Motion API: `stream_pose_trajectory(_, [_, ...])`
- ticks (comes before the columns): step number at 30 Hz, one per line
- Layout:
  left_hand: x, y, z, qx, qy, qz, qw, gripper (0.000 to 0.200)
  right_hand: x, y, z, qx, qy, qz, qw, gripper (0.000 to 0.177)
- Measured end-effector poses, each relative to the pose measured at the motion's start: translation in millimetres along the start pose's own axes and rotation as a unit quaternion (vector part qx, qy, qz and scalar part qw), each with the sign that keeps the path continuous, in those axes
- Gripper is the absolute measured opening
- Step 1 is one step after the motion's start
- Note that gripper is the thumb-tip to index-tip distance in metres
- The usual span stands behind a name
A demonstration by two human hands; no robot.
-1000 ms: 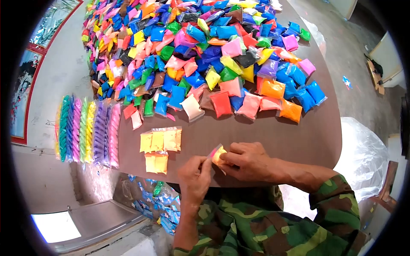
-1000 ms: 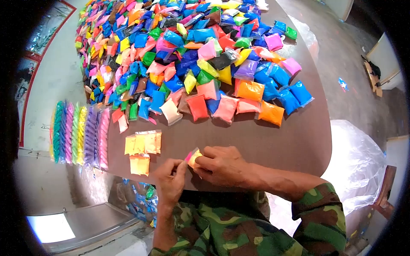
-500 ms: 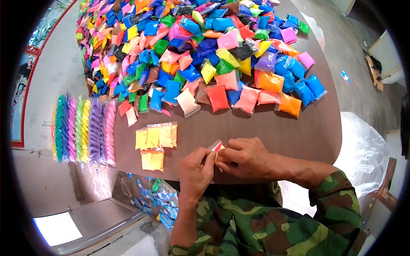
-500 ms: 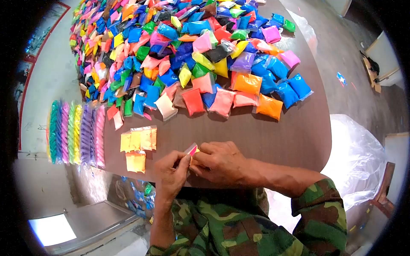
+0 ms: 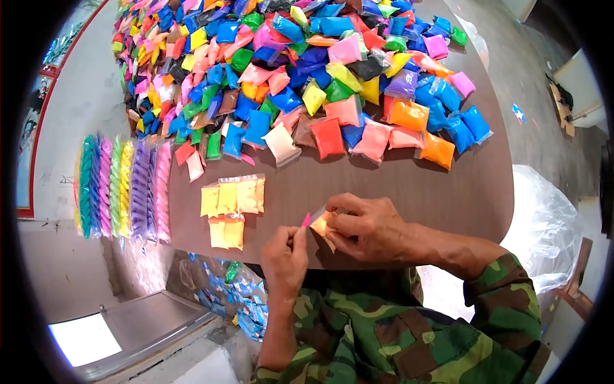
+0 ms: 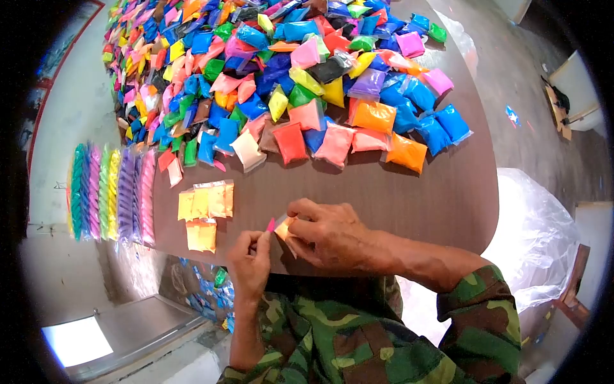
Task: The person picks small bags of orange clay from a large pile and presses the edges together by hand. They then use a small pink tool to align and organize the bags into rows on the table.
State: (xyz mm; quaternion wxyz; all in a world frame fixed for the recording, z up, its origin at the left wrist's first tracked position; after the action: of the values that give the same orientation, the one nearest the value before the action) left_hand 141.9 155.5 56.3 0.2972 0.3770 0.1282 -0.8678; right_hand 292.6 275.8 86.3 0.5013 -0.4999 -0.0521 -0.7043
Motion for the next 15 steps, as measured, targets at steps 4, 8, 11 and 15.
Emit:
stream_pose_trajectory(4, [-9.9, 2.8, 9.3, -0.002, -0.013, -0.002, 1.000, 0.012, -7.4, 2.4, -7.5, 0.036, -0.002, -0.006, 0.999, 0.017])
stream_pose_trajectory(8, [-25.0, 19.0, 0.7, -0.001, 0.021, 0.003, 1.000, 0.015, -10.8, 6.0, -10.1, 0.037, 0.003, 0.003, 0.999, 0.018])
stream_pose_trajectory(11, [-4.3, 15.4, -8.7, 0.000, 0.005, 0.009, 1.000, 0.014, -8.0, 4.1, -10.9, 0.040, 0.020, 0.012, 0.999, 0.018])
stream_pose_trajectory(15, [-2.3, 5.0, 5.2, -0.020, -0.003, 0.007, 1.000, 0.013, -4.6, 5.3, -12.5, 0.058, 0.054, 0.016, 0.997, 0.020])
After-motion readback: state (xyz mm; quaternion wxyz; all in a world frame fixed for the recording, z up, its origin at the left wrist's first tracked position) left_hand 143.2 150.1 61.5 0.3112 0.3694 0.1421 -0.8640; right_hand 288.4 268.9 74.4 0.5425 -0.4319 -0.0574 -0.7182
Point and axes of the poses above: each hand's wrist, its own y-axis away from the middle knuckle, its own z-axis out of the back of the hand, x = y × z, the point moved 10 cm from there along -y, towards the middle knuckle, and after that the axes turned 1 degree about x, right-handed, at the moved point
